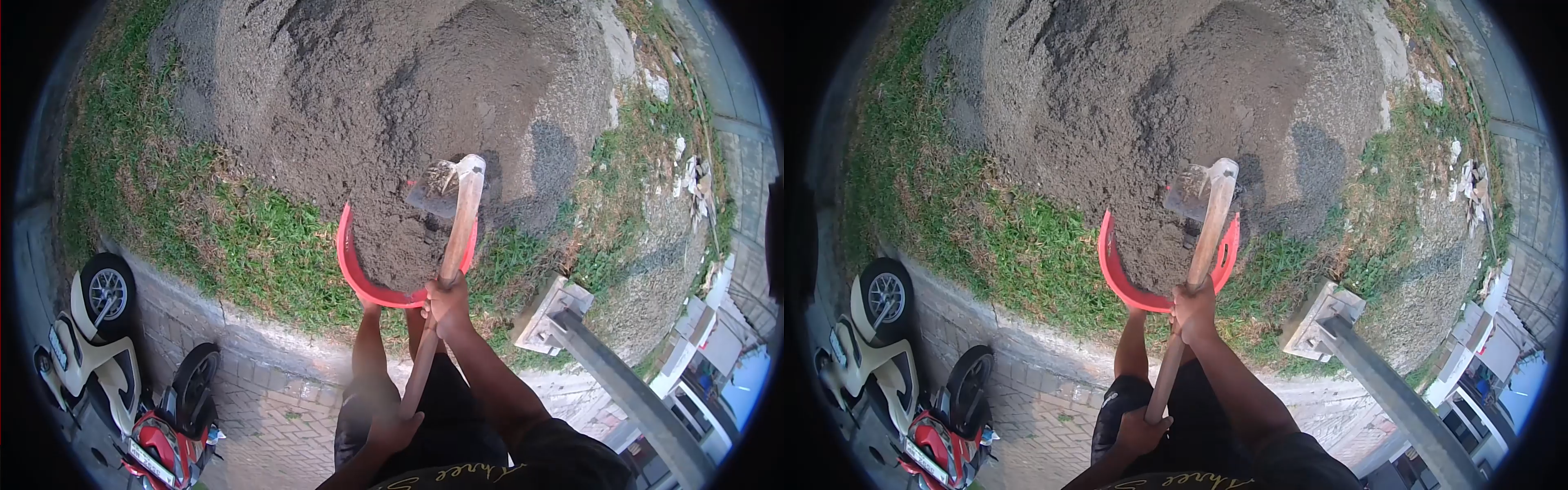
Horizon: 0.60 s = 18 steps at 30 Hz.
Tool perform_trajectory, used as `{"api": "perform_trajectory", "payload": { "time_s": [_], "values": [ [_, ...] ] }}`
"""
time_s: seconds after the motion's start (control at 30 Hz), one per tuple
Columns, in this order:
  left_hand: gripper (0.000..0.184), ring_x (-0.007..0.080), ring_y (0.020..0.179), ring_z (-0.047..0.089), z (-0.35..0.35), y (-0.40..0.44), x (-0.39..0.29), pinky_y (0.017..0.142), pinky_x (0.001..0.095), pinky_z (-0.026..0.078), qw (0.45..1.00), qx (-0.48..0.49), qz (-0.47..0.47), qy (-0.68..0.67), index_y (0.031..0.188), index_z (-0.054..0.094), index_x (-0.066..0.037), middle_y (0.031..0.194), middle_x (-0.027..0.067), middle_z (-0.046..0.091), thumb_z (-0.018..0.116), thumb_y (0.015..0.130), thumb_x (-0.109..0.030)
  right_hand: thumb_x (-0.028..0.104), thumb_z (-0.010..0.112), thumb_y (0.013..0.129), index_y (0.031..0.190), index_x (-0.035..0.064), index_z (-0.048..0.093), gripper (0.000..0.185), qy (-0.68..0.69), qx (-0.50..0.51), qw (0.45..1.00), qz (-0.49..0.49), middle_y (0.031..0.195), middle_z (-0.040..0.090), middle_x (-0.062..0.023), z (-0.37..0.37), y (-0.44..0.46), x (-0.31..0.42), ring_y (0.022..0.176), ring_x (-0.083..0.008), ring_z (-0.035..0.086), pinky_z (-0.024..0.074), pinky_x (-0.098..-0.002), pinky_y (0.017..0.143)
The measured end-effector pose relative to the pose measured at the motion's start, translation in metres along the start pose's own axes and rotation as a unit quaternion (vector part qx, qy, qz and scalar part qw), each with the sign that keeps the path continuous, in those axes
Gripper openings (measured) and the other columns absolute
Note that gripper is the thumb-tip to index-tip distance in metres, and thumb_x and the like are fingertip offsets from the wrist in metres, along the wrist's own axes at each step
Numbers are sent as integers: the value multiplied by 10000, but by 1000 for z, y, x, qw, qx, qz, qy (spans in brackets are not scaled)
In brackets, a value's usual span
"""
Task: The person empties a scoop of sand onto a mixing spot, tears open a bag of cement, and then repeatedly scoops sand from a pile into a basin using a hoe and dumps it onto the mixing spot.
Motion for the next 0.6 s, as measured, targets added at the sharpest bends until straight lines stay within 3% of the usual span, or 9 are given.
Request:
{"api": "perform_trajectory", "payload": {
  "time_s": [0.07,0.2,0.23,0.27,0.3,0.37,0.47,0.6],
  "values": [
    [312,294,717,687,3,17,-21,646,377,529,997,-18,42,-63,854,647,3,729,187,652,724,787,-291,-10,542,833,1011,69,366,263,27,5,997,-66,662,453,-50,-8,-3,54,409,-126,450,385,-283,339],
    [262,253,665,681,-10,99,-92,619,355,518,935,-59,325,-128,895,654,-10,709,153,655,714,798,-246,31,552,844,988,52,372,231,60,0,964,-260,670,452,-50,-20,-16,196,427,-117,461,408,-275,367],
    [226,203,649,671,-27,119,-125,627,339,512,917,-111,379,-58,898,658,-18,711,124,663,706,796,-214,34,552,847,976,45,378,217,36,-28,947,-317,666,449,-51,-21,-16,232,430,-120,464,413,-282,369],
    [192,148,640,645,-41,133,-160,626,329,503,950,-68,290,-95,870,659,-22,705,96,662,700,787,-191,37,552,847,972,39,381,212,37,-38,932,-360,662,455,-56,-23,-9,265,431,-123,470,416,-286,371],
    [174,114,626,606,-58,151,-189,614,320,493,910,-67,383,-143,859,663,-26,689,78,652,699,779,-176,40,552,847,967,32,383,208,38,-48,914,-402,658,461,-61,-23,2,293,433,-125,475,420,-290,373],
    [177,117,613,591,-81,185,-228,603,309,481,916,-64,375,-127,860,663,-18,679,69,643,700,772,-167,50,569,836,973,8,386,232,41,-80,877,-472,652,480,-81,-16,19,328,436,-142,491,426,-301,371],
    [177,111,602,572,-83,205,-234,590,303,471,919,-101,352,-146,847,658,-14,658,59,624,703,768,-166,63,555,859,965,19,390,202,-19,-108,906,-409,640,454,-55,6,50,334,448,-130,467,407,-294,362],
    [211,110,550,519,-64,219,-184,546,323,447,936,-113,292,-163,785,628,5,613,45,577,705,775,-192,73,577,841,1007,0,396,255,-72,-114,940,-314,618,473,-75,23,111,276,426,-160,486,411,-324,350]
  ]
}}
Point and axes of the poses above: each hand's wrist, its own y-axis towards the middle knuckle, its own z-axis out of the palm, x = y × z, the point moved 1 cm from there along y, towards the middle knuckle
